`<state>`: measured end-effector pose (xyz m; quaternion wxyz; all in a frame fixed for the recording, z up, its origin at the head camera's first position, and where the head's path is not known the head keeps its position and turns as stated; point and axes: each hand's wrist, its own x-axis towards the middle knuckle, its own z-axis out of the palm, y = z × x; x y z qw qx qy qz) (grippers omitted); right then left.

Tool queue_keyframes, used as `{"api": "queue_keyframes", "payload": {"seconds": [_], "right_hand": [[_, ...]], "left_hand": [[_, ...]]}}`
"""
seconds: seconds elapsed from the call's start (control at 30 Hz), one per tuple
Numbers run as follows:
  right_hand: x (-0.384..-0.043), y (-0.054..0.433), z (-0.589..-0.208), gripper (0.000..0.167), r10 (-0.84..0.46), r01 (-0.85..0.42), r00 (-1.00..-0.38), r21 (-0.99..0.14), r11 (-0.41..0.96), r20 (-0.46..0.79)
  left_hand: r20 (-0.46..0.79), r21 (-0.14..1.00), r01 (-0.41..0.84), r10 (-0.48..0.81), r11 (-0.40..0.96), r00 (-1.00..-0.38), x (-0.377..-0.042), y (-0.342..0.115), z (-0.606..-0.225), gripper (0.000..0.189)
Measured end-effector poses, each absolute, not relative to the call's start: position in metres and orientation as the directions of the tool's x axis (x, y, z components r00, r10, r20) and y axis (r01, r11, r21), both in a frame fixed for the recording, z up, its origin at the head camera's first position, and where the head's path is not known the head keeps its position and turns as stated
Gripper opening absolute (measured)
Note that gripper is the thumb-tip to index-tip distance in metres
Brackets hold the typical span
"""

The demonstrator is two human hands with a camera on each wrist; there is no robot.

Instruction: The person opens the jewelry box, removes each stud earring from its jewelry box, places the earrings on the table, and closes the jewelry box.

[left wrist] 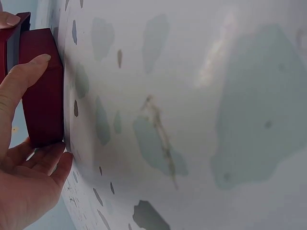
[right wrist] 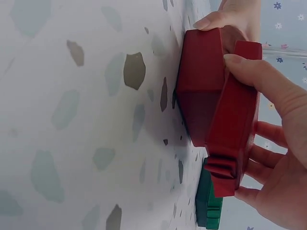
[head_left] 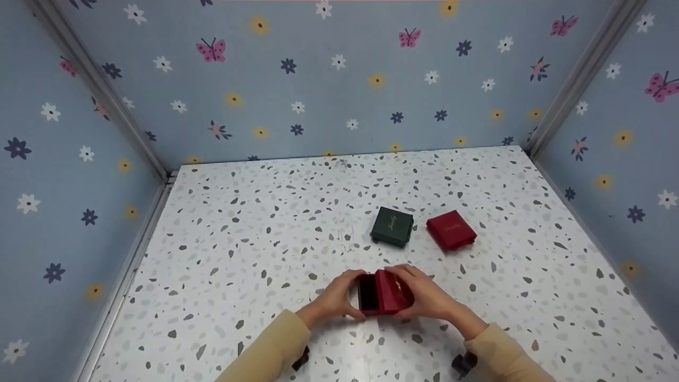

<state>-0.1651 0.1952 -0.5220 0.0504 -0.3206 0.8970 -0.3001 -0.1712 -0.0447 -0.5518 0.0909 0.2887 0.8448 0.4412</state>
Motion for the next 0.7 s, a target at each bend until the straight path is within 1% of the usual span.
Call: {"api": "queue_keyframes", "payload": {"seconds": [0.2, 0.37, 0.7], "right_hand": [[-0.166, 0.189, -0.523, 0.089, -0.615, -0.564, -0.780, -0.557, 0.610, 0.116], [-0.168, 0.184, -0.523, 0.091, -0.611, -0.567, -0.782, -0.545, 0.618, 0.121], [-0.171, 0.175, -0.523, 0.092, -0.613, -0.539, -0.787, -0.562, 0.628, 0.070]], "left_hand": [[0.127, 0.805, 0.425, 0.579, 0.415, -0.806, -0.172, -0.046, -0.553, 0.086], [0.125, 0.798, 0.427, 0.576, 0.425, -0.808, -0.171, -0.045, -0.553, 0.086], [0.094, 0.808, 0.396, 0.569, 0.435, -0.817, -0.171, -0.045, -0.552, 0.090]]}}
